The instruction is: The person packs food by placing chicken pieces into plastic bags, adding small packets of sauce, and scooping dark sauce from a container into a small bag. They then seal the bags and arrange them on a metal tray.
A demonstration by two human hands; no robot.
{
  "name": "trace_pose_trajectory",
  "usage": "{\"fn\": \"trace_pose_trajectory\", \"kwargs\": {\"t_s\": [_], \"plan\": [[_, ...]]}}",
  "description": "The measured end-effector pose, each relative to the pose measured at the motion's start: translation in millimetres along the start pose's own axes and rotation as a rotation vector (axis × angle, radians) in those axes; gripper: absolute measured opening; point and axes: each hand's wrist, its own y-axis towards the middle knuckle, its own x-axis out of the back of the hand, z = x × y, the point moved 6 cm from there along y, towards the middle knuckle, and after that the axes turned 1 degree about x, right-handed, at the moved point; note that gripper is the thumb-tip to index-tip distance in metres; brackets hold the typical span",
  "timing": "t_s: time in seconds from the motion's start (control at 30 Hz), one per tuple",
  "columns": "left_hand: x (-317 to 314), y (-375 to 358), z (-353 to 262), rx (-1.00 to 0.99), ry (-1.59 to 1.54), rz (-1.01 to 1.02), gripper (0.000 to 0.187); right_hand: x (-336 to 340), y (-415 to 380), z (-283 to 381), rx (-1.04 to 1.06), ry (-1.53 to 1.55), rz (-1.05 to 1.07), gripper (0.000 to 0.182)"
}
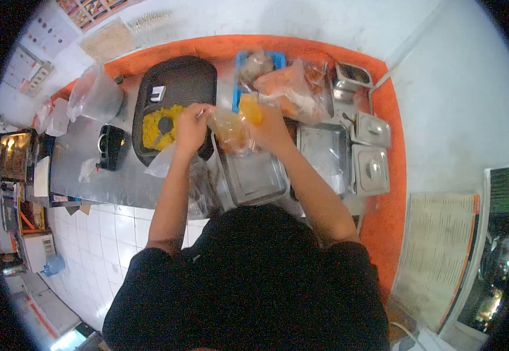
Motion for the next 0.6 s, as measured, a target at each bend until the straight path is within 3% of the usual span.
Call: {"fn": "trace_pose_trajectory", "kwargs": {"t_s": [0.1, 0.2, 0.3, 0.4, 0.5, 0.57, 0.6], "plan": [[5, -3, 9, 0.033, -0.094, -0.103, 0.012, 8, 4, 17, 0.048, -0.057, -0.103, 0.022], [9, -2, 9, 0.067, -0.084, -0.113, 0.012, 3, 17, -3, 0.015, 0.092, -0.047, 0.024], [15, -1, 9, 0.002, -0.237, -0.234, 0.019, 6, 23, -18, -0.026, 0.045, 0.001, 0.029], [26, -10, 9, 0.033, -0.08, -0.372, 0.023, 15, 27, -30, -0.064, 0.134, -0.108, 0.031], [28, -55, -10, 0.029, 0.06, -0.466, 0.03, 16, 24, -34, -0.08, 0.258, -0.055, 0.033], [-9, -95, -5, 0.133, 0.22, -0.17, 0.028, 23, 20, -24, -0.118, 0.293, -0.158, 0.033], [-34, -117, 2, 0.026, 0.231, 0.03, 0.027, 27, 20, -19, -0.135, 0.308, -0.204, 0.033]]}}
